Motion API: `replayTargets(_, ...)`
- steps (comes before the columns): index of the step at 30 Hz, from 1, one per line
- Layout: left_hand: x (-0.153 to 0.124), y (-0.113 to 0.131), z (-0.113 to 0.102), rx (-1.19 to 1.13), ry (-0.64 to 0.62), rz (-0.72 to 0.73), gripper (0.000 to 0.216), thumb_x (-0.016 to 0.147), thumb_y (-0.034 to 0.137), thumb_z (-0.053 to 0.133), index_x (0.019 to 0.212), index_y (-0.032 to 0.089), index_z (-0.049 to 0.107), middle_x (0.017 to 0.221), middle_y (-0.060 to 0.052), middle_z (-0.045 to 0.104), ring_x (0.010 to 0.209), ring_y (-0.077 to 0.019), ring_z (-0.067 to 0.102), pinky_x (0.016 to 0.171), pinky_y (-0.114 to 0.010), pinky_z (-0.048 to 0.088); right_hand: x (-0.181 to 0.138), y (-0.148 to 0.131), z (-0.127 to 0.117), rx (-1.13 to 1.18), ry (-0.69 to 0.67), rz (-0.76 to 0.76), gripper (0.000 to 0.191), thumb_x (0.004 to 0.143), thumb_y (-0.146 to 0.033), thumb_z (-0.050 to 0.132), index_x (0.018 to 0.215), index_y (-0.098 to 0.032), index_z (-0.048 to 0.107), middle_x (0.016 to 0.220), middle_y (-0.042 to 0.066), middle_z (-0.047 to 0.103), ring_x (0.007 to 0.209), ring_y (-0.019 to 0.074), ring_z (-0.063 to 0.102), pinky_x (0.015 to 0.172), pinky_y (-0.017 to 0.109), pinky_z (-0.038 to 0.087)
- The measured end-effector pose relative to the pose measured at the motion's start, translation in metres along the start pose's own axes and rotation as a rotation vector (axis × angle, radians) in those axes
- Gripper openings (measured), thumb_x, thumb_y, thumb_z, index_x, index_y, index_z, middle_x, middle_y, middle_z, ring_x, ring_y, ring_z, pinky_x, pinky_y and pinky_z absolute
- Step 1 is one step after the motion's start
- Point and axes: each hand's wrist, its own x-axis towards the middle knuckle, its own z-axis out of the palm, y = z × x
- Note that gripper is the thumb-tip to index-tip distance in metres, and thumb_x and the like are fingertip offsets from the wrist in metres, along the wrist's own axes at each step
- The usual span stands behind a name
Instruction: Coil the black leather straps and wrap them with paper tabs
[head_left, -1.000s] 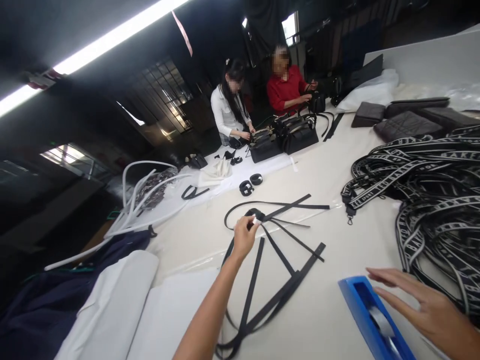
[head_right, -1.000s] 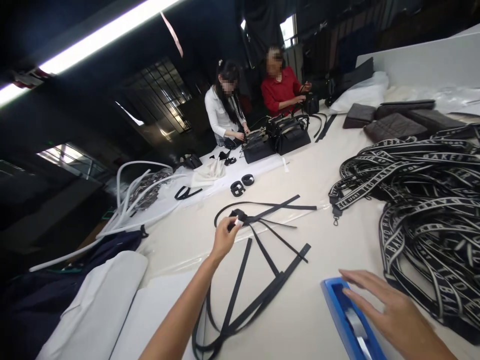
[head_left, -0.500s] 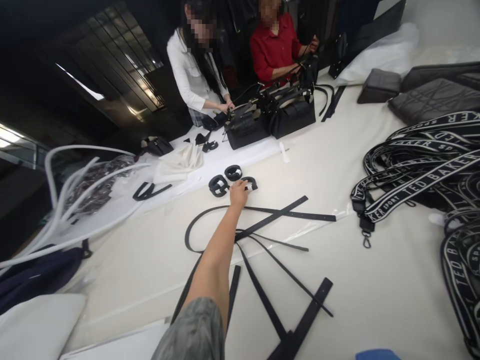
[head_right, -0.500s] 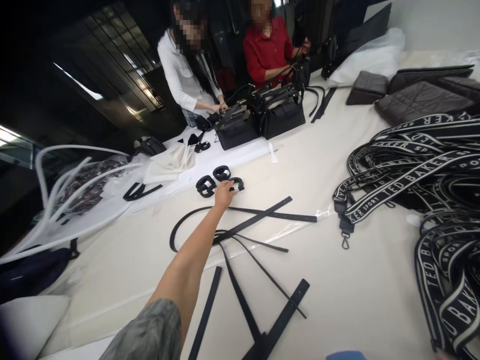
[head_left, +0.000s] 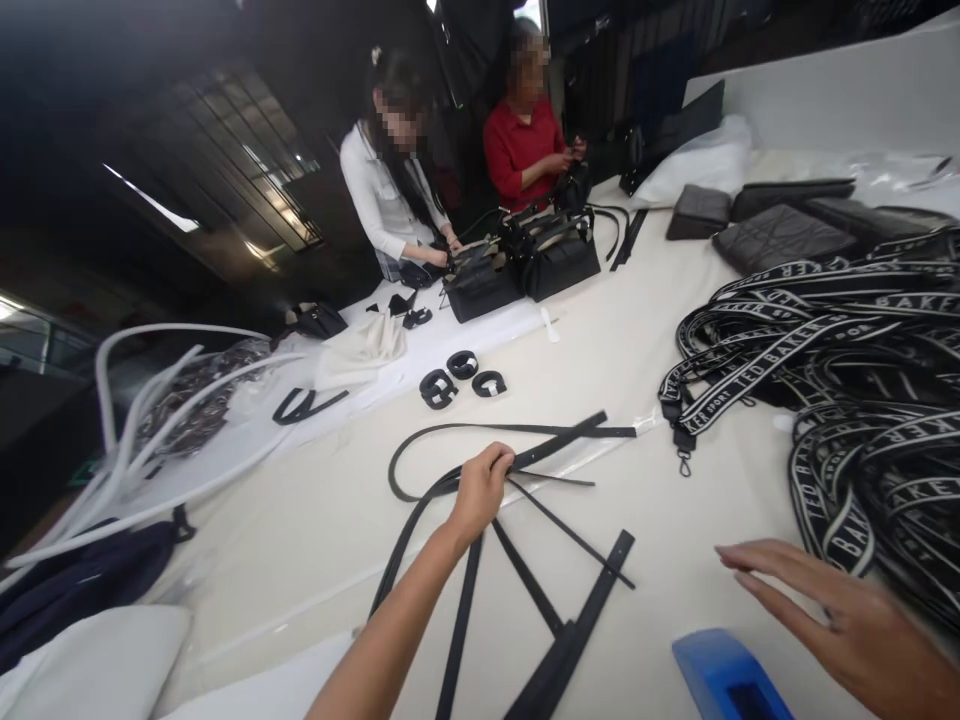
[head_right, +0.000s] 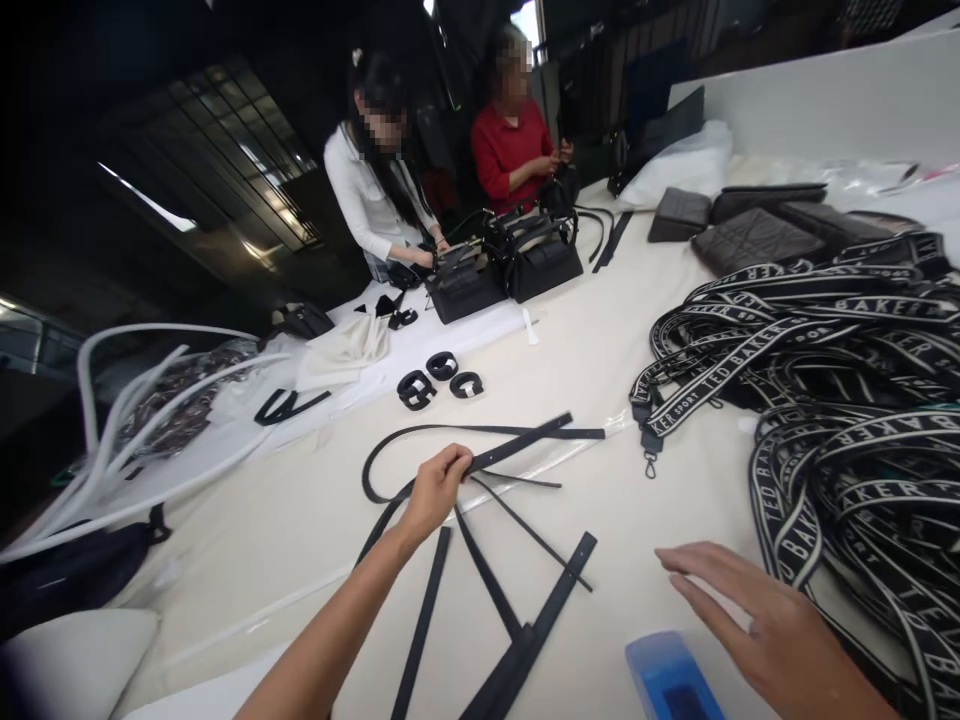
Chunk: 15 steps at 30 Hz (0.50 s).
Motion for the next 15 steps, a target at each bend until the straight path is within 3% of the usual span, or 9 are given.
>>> replayTargets(4, -0.071, 0.107, -0.071, -0.116, -0.049, 0.059, 0.030, 0.097, 0.040, 0.042, 0.080, 0.019, 0.056, 0.066, 0.003, 0.049, 0.061, -0.0134, 0.046, 0.058, -0.024, 0.039, 0.014, -0.079, -0.021, 0.187, -0.112, -0.023, 0.043, 0.090, -0.048, 0.059, 0.129, -0.029, 0.061, 0.128, 0.010, 0.063, 0.106, 0.0271, 0.067, 0.090, 0.042, 0.059)
replayTargets(8, -0.146, 0.194, -0.123, -0.125, -0.100, 0.128, 0.030, 0.095, 0.040, 0.050, 0.076, 0.017, 0.056, 0.066, 0.003, 0.046, 0.062, -0.0117, 0.041, 0.058, -0.023, 0.034, 0.003, -0.170, -0.043, 0.582, -0.248, -0.198, 0.054, 0.094, -0.043, 0.056, 0.145, -0.030, 0.042, 0.140, 0.011, 0.052, 0.118, 0.0261, 0.059, 0.098, 0.046, 0.054)
replayTargets(12, -0.215, 0.241, -0.156, -0.055, -0.008, 0.232, 0.030, 0.088, 0.038, 0.063, 0.069, 0.017, 0.053, 0.063, 0.004, 0.047, 0.059, -0.0106, 0.039, 0.055, -0.024, 0.030, -0.019, -0.240, -0.056, 0.763, -0.347, -0.392, 0.046, 0.098, -0.039, 0.049, 0.143, -0.029, 0.046, 0.145, 0.011, 0.046, 0.125, 0.0259, 0.054, 0.102, 0.047, 0.050)
replayTargets(15, -0.267, 0.262, -0.171, -0.186, 0.016, 0.282, 0.037, 0.078, 0.035, 0.073, 0.063, 0.019, 0.044, 0.057, 0.006, 0.041, 0.055, -0.0099, 0.034, 0.052, -0.025, 0.028, -0.043, -0.290, -0.049, 0.662, -0.407, -0.675, 0.070, 0.084, -0.030, 0.069, 0.147, -0.030, 0.038, 0.152, 0.008, 0.038, 0.140, 0.0264, 0.036, 0.115, 0.047, 0.033)
